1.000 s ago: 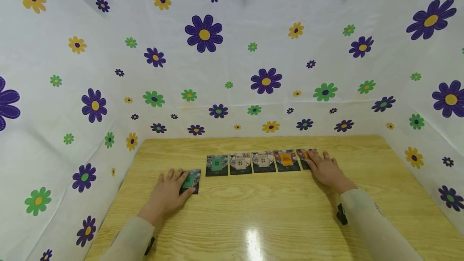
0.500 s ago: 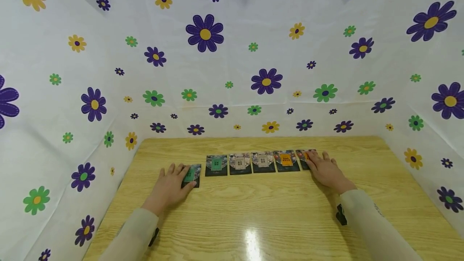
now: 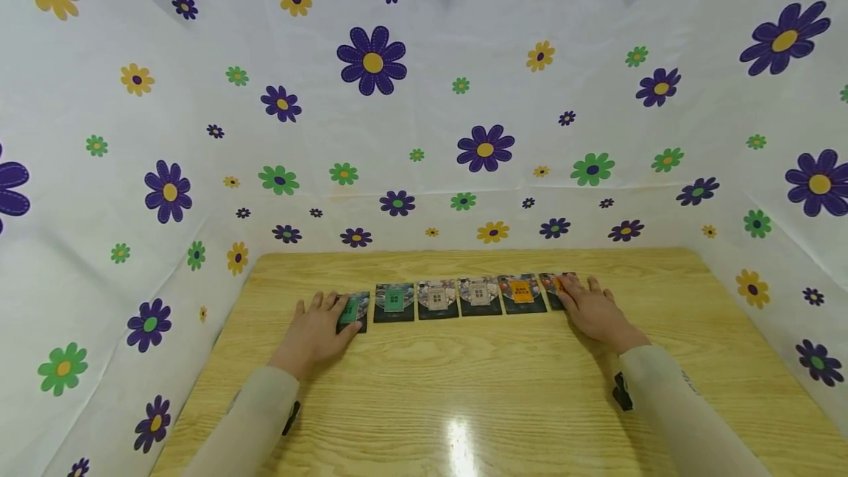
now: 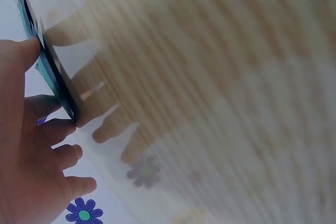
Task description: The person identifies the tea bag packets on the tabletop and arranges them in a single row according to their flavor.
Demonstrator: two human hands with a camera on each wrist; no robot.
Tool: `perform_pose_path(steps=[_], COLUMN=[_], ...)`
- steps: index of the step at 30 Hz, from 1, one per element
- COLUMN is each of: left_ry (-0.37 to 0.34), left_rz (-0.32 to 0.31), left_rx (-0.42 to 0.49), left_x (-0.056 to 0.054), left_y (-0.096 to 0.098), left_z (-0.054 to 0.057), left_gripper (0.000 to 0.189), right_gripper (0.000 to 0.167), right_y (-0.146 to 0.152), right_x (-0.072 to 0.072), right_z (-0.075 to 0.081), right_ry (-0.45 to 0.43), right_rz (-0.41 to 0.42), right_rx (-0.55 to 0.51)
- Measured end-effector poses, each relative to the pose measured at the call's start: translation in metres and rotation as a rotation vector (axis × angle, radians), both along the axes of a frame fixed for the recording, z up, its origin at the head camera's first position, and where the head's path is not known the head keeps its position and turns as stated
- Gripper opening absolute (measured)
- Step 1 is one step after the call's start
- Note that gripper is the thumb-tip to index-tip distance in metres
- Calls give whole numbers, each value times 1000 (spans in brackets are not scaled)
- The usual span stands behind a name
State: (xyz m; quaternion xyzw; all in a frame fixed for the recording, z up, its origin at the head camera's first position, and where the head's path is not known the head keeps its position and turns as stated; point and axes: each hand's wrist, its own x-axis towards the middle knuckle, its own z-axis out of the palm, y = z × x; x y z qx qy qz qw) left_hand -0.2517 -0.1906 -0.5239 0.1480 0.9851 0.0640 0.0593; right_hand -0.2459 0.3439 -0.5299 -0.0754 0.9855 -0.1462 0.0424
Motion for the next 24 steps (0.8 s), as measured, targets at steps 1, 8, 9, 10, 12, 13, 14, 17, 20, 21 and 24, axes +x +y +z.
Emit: perform_pose_path(steps=[1, 8, 9, 10, 12, 13, 14, 17, 20, 21, 24], left_ry=[-6, -28, -31, -33, -39, -39, -36, -37, -41, -46, -54], left_rz=[3, 9, 10, 13, 19, 21, 21, 26, 28, 31, 33], left_rx=[-1, 0, -2, -3, -9, -8, -8, -9, -3, -2, 3], left_x=[-1, -7, -8, -9, -11, -11, -12, -13, -13, -13, -13], left_y=[1, 4, 4, 4, 4, 4, 4, 4, 4, 4, 4], left_z=[1, 2, 2, 2, 2, 2, 1, 1, 2, 2, 3], left_gripper=[76, 77, 77, 77, 77, 77, 77, 77, 76, 77, 77], right_gripper=[61, 60, 60, 60, 60, 61, 61, 61, 62, 62, 61], right_y=[0, 0, 0, -1, -1, -1, -1, -1, 0, 0, -1], right_x=[0, 2, 2, 2, 2, 1, 1, 1, 0, 1, 1], right_z=[0, 2, 1, 1, 0, 0, -1, -1, -1, 0, 0], right_ry=[-1, -3, -2, 0, -3, -5, -4, -1, 1, 2, 3], right_rz=[0, -5, -5, -5, -5, -7, -6, -4, -2, -1, -1], right_rx=[-1, -15, -16, -14, -11, -12, -11, -9, -10, -9, -9])
